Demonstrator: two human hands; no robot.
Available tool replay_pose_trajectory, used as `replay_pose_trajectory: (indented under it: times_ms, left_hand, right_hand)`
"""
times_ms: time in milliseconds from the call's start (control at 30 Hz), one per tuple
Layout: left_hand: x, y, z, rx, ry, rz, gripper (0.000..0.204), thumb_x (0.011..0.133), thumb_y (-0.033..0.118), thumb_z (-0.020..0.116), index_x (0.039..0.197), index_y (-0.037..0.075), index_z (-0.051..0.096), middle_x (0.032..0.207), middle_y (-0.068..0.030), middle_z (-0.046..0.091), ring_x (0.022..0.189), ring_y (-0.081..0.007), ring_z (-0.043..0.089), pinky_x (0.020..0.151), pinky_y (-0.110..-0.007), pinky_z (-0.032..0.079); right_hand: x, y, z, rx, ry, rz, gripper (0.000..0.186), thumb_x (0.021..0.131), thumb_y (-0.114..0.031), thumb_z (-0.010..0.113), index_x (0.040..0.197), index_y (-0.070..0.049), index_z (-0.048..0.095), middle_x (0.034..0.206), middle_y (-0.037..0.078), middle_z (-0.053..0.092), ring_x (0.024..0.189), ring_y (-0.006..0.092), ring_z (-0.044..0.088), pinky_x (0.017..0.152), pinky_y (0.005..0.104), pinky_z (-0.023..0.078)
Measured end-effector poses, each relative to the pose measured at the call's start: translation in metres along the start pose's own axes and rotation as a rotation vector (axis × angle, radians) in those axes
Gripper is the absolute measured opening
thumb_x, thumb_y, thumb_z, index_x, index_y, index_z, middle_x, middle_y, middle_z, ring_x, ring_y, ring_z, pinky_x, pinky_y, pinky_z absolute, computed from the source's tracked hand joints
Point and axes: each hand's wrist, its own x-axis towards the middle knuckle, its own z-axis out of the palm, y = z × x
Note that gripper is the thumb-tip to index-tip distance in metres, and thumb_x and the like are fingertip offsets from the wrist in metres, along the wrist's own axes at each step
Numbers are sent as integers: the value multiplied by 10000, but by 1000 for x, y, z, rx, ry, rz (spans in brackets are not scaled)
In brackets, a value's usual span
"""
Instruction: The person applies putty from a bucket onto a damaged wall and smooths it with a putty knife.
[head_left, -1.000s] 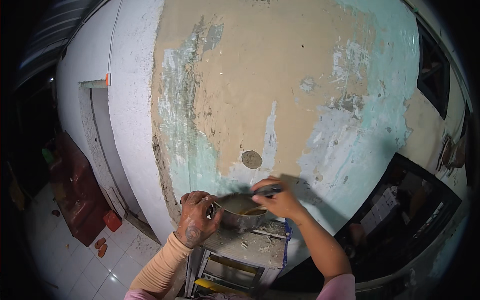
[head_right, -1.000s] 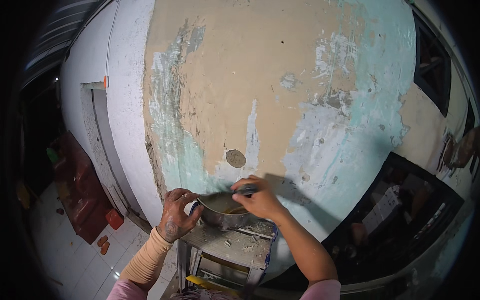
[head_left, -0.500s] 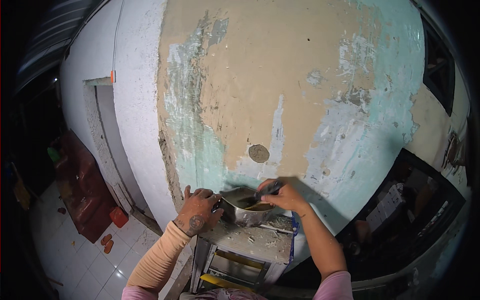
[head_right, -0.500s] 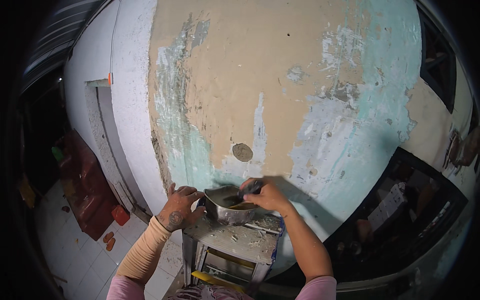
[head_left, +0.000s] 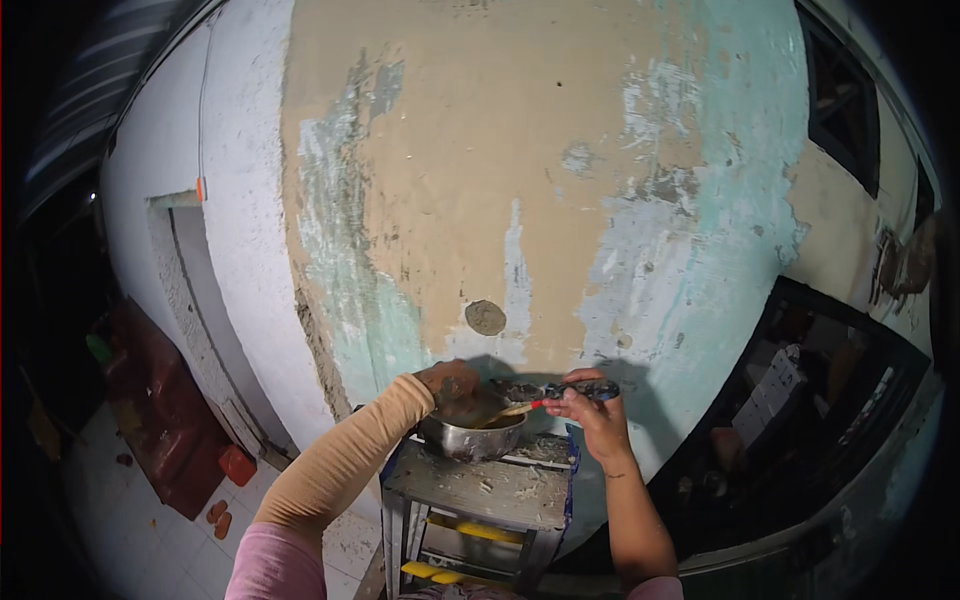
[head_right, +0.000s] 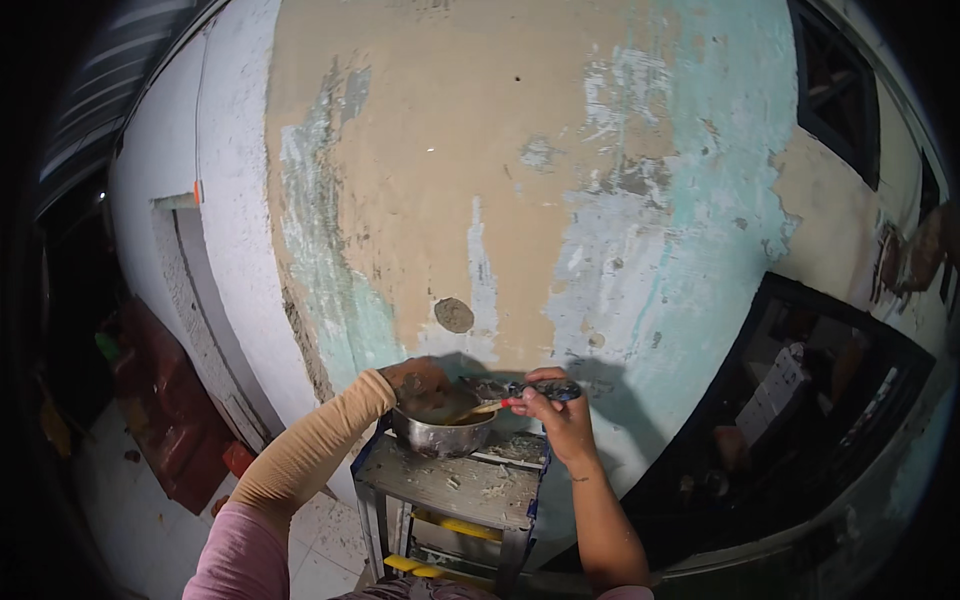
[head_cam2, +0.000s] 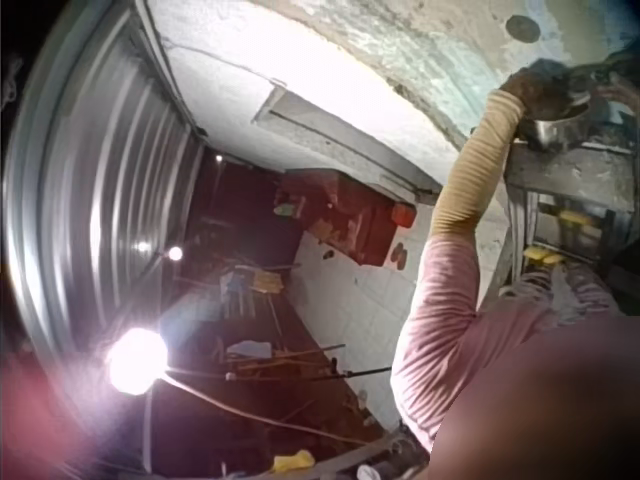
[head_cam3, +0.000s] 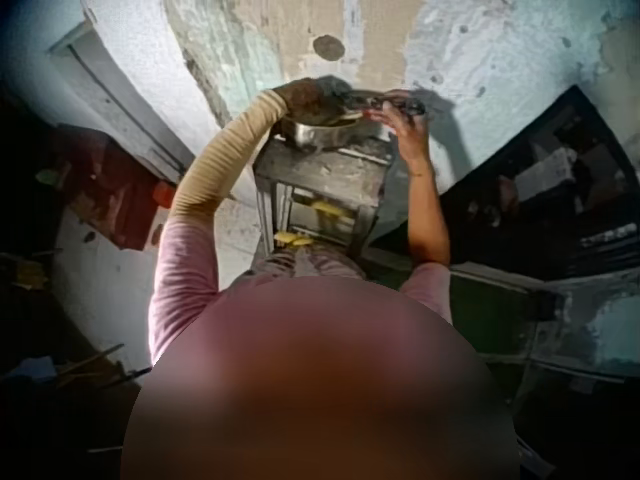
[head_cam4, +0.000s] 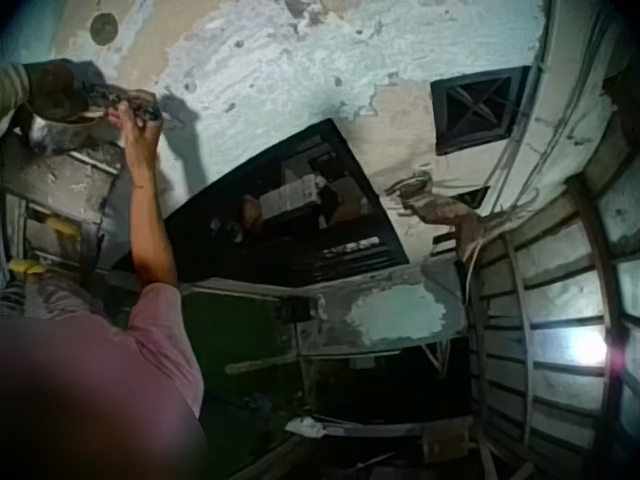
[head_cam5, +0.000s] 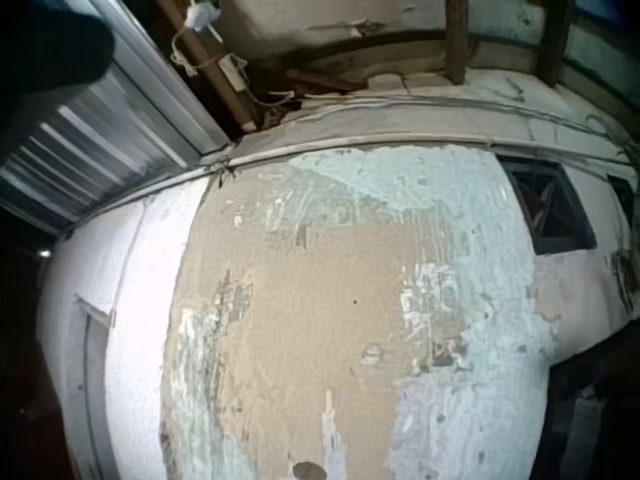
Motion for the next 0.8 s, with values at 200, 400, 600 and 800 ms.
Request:
replay_pose_trajectory:
  times_ms: [200,400,600,800]
  left_hand:
    - [-7,3,0,-37,139,69,446,787,326,694,1140,55,685,1017,-183,695,959,-347,661,868,-450,516]
    - [-4,74,-58,-283,960,182,306,749,243,793,1008,93,731,946,-133,708,1003,-306,640,915,-429,479]
    - [3,69,-87,199,905,466,119,717,185,790,819,149,740,836,14,675,925,-155,628,956,-439,415]
    - [-2,79,-101,397,912,612,209,721,150,783,920,127,726,835,13,672,933,-139,630,978,-451,407]
  right_hand:
    - [-21,9,-14,1,73,-169,240,898,20,624,1132,35,575,975,130,662,883,260,705,754,352,597]
    - [-25,-7,-13,219,-48,-294,334,889,-79,644,1177,59,548,1240,240,582,1143,338,606,990,472,504]
    - [-29,-63,-35,467,-213,-102,364,913,-126,598,1203,79,523,1234,245,581,1146,364,607,968,448,517]
    - [-26,-116,-27,-540,-323,58,417,858,14,590,1271,-11,531,926,48,623,761,96,584,641,246,467]
